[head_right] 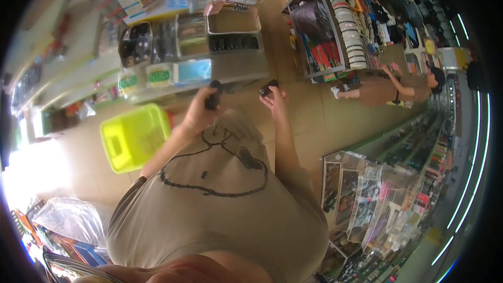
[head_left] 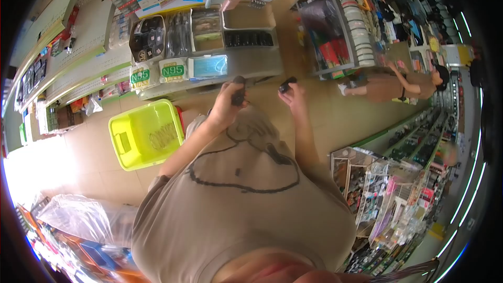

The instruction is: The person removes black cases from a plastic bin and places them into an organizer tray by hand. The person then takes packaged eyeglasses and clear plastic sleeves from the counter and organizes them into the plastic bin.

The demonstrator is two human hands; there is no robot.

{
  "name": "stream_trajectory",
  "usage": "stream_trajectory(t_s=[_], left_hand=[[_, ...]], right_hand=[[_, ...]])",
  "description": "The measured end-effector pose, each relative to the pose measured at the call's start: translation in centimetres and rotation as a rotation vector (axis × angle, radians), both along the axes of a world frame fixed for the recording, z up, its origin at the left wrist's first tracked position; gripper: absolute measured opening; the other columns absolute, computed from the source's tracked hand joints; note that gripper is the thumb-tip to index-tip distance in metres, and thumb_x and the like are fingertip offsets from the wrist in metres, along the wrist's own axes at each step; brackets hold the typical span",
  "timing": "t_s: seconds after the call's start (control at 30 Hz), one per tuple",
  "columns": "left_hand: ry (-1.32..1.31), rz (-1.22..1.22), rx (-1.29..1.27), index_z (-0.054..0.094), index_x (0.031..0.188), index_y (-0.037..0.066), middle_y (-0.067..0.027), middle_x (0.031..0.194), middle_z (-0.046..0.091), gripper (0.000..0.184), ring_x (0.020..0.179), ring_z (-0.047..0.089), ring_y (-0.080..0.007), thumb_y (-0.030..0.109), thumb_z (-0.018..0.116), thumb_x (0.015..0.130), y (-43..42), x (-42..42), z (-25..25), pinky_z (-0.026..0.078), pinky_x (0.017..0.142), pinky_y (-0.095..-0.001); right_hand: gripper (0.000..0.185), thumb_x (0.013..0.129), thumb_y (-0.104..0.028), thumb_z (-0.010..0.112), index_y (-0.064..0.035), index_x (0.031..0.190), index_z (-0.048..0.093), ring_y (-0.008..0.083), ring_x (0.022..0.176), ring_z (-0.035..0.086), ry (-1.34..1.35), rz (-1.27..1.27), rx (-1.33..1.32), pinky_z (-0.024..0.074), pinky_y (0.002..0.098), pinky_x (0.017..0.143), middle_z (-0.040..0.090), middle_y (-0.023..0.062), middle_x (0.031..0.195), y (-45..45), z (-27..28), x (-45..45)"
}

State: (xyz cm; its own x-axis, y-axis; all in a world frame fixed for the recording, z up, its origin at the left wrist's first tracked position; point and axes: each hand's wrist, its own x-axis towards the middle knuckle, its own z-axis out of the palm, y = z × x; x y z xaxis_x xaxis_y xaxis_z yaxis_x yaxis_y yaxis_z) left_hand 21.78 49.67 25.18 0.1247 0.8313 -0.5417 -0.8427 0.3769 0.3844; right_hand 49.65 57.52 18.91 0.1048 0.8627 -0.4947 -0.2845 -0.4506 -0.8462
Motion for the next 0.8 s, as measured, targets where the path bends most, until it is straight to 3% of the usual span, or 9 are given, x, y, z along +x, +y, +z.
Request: stream_trajectory(t_s=[0.17, 0.27, 0.37, 0.47, 0.5, 0.57, 0.73, 0.8], left_hand=[[0.039, 0.187, 0.002, 0.051, 0.115, 0.01, -0.012, 0.097, 0.058, 0.026, 0.082, 0.056, -0.019, 0.021, 0.062, 0.094, 2.1, -1.4, 1.5, 0.049, 0.07, -0.0324], [0.244, 0.273, 0.087, 0.051, 0.113, 0.01, -0.0113, 0.098, 0.058, 0.024, 0.084, 0.057, -0.02, 0.018, 0.063, 0.093, 3.6, -1.4, 0.7, 0.049, 0.07, -0.0321], [0.327, 0.381, 0.112, 0.052, 0.115, 0.008, -0.0109, 0.101, 0.058, 0.027, 0.088, 0.057, -0.0181, 0.008, 0.063, 0.091, 5.5, -1.0, 0.0, 0.05, 0.068, -0.0296], [0.302, 0.447, 0.128, 0.054, 0.12, 0.004, -0.0112, 0.107, 0.059, 0.037, 0.094, 0.057, -0.0145, -0.011, 0.061, 0.087, 7.1, -0.1, -2.1, 0.05, 0.066, -0.0246], [0.28, 0.45, 0.152, 0.054, 0.121, 0.004, -0.0114, 0.106, 0.059, 0.037, 0.094, 0.057, -0.0145, -0.012, 0.061, 0.087, 7.7, 0.2, -2.3, 0.05, 0.066, -0.0246], [0.246, 0.476, 0.149, 0.053, 0.12, 0.003, -0.012, 0.105, 0.059, 0.036, 0.092, 0.057, -0.0148, -0.011, 0.061, 0.088, 8.8, 1.4, -2.7, 0.05, 0.066, -0.0249], [0.157, 0.596, -0.047, 0.052, 0.117, 0.001, -0.0139, 0.1, 0.058, 0.026, 0.085, 0.055, -0.0173, -0.004, 0.058, 0.093, 11.6, 5.2, 0.1, 0.049, 0.067, -0.0272], [0.086, 0.685, -0.142, 0.053, 0.109, 0.004, -0.0119, 0.092, 0.059, 0.017, 0.075, 0.055, -0.0196, 0.01, 0.06, 0.094, 12.7, 6.6, 1.5, 0.048, 0.068, -0.0321]], right_hand=[[0.056, 0.084, -0.027, 0.077, 0.0008, 0.128, 0.059, 0.0278, 0.089, 0.073, -0.444, 0.241, 0.043, 0.0604, 0.0385, 0.084, 0.071, 0.0112, 0.097, 11.3, -2.5, -0.5], [0.06, 0.078, -0.029, 0.081, 0.0, 0.126, 0.062, 0.0272, 0.094, 0.073, -0.734, 0.405, 0.364, 0.0579, 0.0386, 0.087, 0.075, 0.0129, 0.103, 21.0, -12.5, 1.8], [0.067, 0.073, -0.032, 0.083, 0.0008, 0.128, 0.061, 0.0323, 0.102, 0.072, -0.959, 0.499, 0.399, 0.0552, 0.0402, 0.092, 0.073, 0.0169, 0.117, 26.1, -11.6, -0.3], [0.068, 0.073, -0.033, 0.083, -0.002, 0.13, 0.062, 0.0375, 0.108, 0.069, -1.153, 0.608, 0.347, 0.0545, 0.0432, 0.094, 0.072, 0.0185, 0.117, 29.1, -10.8, -2.1], [0.062, 0.073, -0.032, 0.083, -0.0021, 0.124, 0.064, 0.0374, 0.106, 0.069, -1.186, 0.615, 0.368, 0.0547, 0.0432, 0.091, 0.072, 0.0186, 0.114, 30.1, -11.5, -2.4], [0.05, 0.072, -0.029, 0.084, -0.0025, 0.112, 0.069, 0.0371, 0.102, 0.07, -1.257, 0.635, 0.408, 0.0549, 0.0432, 0.087, 0.073, 0.0189, 0.107, 31.7, -13.0, -2.7], [0.053, 0.072, -0.033, 0.086, 0.0004, 0.109, 0.068, 0.0377, 0.104, 0.069, -1.256, 0.877, 0.332, 0.0557, 0.0451, 0.088, 0.071, 0.0227, 0.109, 33.9, -12.5, -3.5], [0.053, 0.072, -0.034, 0.086, 0.0012, 0.107, 0.068, 0.0384, 0.104, 0.069, -1.294, 0.955, 0.323, 0.0559, 0.0464, 0.088, 0.071, 0.0239, 0.109, 34.1, -12.2, -3.8]])
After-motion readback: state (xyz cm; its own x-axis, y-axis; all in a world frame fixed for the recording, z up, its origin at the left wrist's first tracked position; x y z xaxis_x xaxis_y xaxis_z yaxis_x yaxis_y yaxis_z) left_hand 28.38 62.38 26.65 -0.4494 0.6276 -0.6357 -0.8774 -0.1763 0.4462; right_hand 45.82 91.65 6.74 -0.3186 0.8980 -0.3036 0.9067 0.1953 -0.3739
